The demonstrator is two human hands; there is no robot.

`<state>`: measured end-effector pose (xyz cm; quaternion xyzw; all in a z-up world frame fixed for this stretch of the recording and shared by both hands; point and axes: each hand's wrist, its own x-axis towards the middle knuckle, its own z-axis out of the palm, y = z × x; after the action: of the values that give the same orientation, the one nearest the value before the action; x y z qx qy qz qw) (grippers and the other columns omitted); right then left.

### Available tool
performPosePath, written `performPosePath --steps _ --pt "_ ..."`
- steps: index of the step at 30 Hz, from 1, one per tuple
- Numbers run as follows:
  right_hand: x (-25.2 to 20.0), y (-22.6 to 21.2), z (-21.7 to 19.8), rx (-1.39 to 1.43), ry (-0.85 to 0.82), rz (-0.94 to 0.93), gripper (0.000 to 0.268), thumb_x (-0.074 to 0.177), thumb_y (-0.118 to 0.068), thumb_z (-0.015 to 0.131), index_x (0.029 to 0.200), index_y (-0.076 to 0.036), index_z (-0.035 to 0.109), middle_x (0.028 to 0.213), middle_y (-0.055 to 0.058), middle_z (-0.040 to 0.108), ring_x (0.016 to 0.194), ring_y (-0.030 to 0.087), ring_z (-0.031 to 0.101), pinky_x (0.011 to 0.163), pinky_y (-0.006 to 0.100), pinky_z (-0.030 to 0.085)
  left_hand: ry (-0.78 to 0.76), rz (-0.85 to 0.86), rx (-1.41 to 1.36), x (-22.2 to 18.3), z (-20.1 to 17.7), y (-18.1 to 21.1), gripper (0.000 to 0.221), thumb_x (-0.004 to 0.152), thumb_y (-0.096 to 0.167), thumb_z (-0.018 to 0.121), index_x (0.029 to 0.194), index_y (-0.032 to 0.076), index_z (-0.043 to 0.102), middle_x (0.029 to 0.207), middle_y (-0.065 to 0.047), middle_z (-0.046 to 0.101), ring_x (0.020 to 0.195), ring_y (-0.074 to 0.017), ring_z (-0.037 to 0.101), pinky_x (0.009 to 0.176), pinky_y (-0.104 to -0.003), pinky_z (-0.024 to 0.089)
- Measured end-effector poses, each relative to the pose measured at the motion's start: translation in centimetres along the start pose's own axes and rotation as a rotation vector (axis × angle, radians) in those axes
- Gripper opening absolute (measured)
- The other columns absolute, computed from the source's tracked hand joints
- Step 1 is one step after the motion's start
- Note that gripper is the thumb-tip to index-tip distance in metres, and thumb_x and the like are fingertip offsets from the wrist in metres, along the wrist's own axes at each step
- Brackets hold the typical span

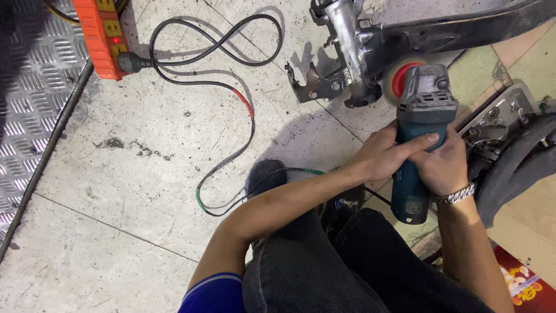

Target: Grinding a motorcycle frame using an angle grinder to smooth the surface

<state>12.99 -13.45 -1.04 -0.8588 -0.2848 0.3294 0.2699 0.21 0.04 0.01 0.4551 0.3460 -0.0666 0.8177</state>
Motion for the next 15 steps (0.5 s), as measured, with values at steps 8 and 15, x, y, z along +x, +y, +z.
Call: performPosePath --steps 8,15 --pt "-0.6 0.7 -0.1 -0.073 -0.018 0.013 0.032 0.079 -0.009 0.071 0.109 -0.004 0.063 0.100 0.004 0.066 0.091 0.013 0.055 0.081 0.032 0.048 0.014 -0.012 -0.010 -0.7 0.3 -0.7 0.088 0.063 0.072 0.045 0.127 0.015 0.064 0.126 -0.015 0.073 0.120 -0.0323 0.068 0.096 -0.037 0.049" --pt "-1.9 -0.6 0.6 -0.041 -0.087 0.016 0.045 0.074 -0.009 0.070 0.118 -0.002 0.061 0.107 0.008 0.069 0.093 0.014 0.058 0.085 0.032 0.049 0.077 0.144 -0.130 -1.2 1.3 -3.9 0.073 0.078 0.063 0.052 0.130 0.012 0.059 0.127 -0.013 0.070 0.119 -0.0266 0.066 0.101 -0.035 0.047"
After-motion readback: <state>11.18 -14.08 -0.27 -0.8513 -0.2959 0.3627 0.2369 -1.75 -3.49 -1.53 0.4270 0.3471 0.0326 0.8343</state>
